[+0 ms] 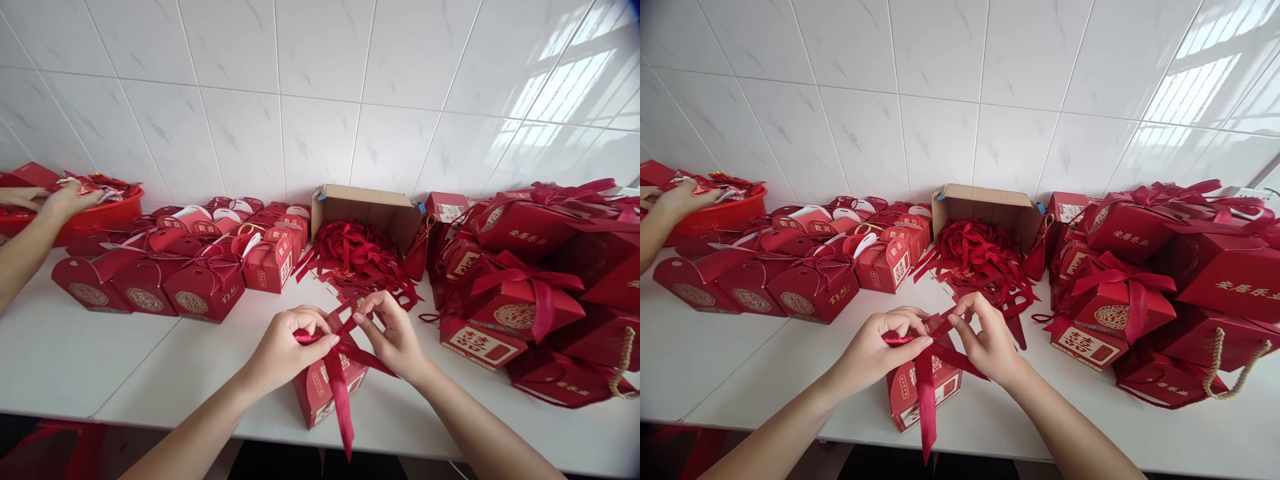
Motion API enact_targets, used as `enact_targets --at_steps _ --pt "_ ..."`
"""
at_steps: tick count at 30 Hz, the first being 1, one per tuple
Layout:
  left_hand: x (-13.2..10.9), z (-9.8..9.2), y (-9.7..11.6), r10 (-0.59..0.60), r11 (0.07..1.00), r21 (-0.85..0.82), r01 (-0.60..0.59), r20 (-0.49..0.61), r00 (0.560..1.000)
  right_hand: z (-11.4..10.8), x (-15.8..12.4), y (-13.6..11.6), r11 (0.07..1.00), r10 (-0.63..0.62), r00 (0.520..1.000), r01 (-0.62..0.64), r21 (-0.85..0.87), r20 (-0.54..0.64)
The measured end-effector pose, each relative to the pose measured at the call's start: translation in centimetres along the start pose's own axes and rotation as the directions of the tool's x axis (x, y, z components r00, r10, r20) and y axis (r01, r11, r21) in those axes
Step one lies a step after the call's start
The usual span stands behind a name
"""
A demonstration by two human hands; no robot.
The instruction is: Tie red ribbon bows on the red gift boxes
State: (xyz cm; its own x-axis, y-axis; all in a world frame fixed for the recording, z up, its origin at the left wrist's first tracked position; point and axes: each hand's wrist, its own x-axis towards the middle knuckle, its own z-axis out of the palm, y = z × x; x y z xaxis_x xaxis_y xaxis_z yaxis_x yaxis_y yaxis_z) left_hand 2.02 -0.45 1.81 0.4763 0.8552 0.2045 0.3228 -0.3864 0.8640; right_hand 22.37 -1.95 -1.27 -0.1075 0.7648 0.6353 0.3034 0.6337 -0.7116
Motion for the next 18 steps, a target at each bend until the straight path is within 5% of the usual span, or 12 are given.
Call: enact_targets --at_steps 3,6,10,13,18 --pt "0.0 -0.1 -0.2 -0.043 0.999 -0.032 0.044 0.016 0.999 -0.7 0.4 -0.2 0.993 0.088 0.989 -0.097 0.072 0.115" --pt "0.1 -0.4 -0.3 -0.087 0.994 -0.063 0.090 0.040 0.995 -1.3 1.3 -0.9 0.974 0.191 0.927 -0.220 0.055 0.322" --pt "0.2 -0.8 -0.2 -0.083 0.992 -0.084 0.090 0.081 0.993 -1.3 2.2 -1.5 0.988 0.154 0.865 -0.147 -0.053 0.477" --pt "0.2 -0.8 0.0 -0.089 0.992 -0.087 0.096 0.081 0.993 -0.7 2.4 -1.5 0.993 0.119 0.869 -0.105 -0.057 0.481" --pt "-0.2 -0.3 0.2 -0.114 0.992 -0.057 0.115 0.014 0.993 -0.1 2.3 -1.4 0.974 0.218 0.898 -0.224 -0.027 0.383"
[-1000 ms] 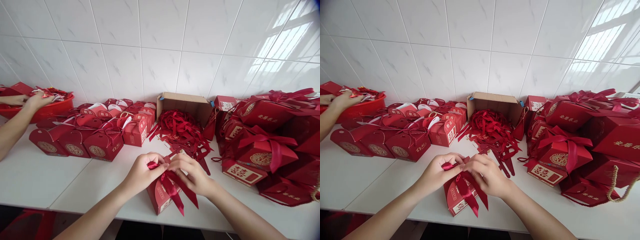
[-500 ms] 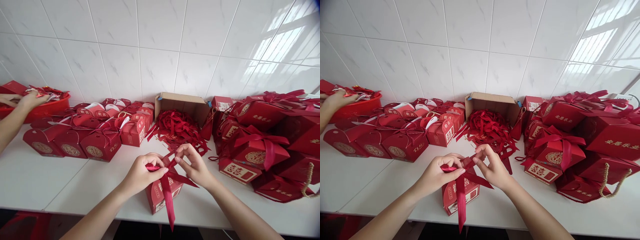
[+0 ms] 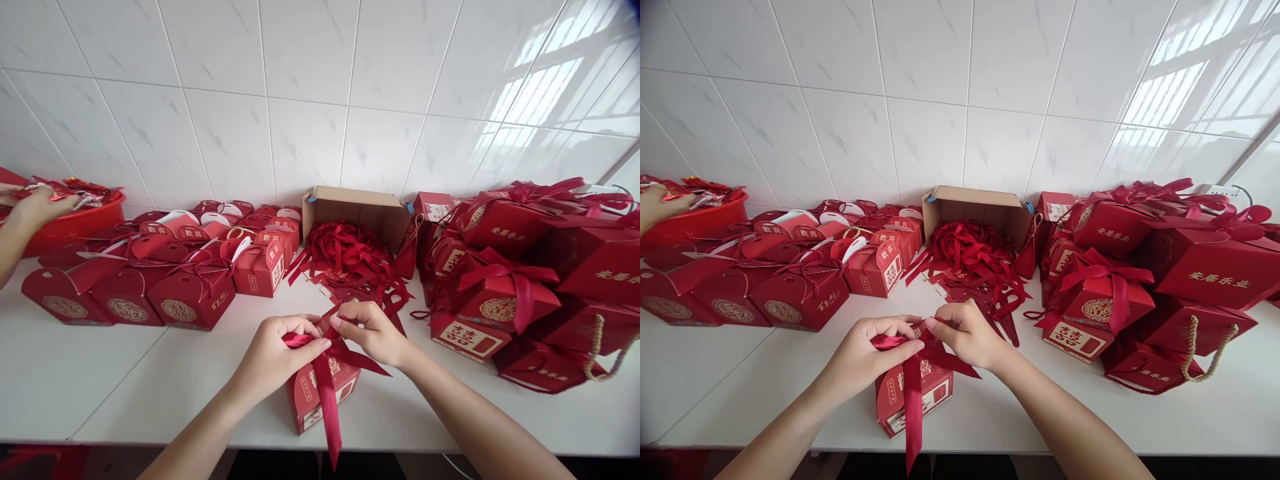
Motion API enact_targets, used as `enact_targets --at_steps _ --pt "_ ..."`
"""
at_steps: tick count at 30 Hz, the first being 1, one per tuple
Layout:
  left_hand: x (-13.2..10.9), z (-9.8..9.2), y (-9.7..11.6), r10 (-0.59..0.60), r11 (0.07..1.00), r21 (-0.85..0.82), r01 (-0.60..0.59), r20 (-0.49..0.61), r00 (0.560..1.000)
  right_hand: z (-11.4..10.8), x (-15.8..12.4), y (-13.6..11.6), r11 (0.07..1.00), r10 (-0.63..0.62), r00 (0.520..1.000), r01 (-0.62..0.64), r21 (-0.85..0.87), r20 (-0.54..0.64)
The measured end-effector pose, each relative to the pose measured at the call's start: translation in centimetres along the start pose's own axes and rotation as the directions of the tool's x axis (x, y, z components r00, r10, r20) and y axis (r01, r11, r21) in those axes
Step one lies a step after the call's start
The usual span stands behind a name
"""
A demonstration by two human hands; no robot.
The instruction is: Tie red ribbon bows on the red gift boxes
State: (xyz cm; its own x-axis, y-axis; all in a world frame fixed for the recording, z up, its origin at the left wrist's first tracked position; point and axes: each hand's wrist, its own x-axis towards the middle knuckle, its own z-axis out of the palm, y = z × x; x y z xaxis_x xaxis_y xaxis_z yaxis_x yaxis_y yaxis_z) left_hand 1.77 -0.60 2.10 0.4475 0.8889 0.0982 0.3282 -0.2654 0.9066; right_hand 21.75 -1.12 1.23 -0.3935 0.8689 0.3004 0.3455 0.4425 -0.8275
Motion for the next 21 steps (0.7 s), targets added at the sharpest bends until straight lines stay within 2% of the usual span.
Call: enact_targets --at_steps 3,9,13,18,21 --pt "-0.1 0.2 -0.2 0.011 0.999 0.036 -0.010 -0.025 1.000 0.1 -0.2 -0.3 0.998 0.003 0.998 -0.007 -0.059 -0.067" --pt "0.2 0.3 -0.7 0.025 1.000 0.019 -0.025 -0.006 1.000 0.0 -0.6 -0.6 0.991 -0.042 0.987 0.021 -0.134 -0.157" --pt "0.1 0.5 -0.8 0.027 0.999 0.039 -0.026 -0.027 0.999 0.0 -1.1 -0.5 0.990 -0.008 0.986 -0.017 -0.141 -0.169" --pt "-0.1 0.5 -0.7 0.003 0.999 0.044 -0.003 -0.018 1.000 0.2 -1.9 -0.7 0.978 -0.029 0.982 -0.012 -0.210 -0.189" --pt "-0.2 0.3 -0.7 0.001 0.999 0.034 -0.001 -0.005 1.000 -0.3 -2.4 -0.4 0.979 -0.043 0.989 0.013 -0.205 -0.143"
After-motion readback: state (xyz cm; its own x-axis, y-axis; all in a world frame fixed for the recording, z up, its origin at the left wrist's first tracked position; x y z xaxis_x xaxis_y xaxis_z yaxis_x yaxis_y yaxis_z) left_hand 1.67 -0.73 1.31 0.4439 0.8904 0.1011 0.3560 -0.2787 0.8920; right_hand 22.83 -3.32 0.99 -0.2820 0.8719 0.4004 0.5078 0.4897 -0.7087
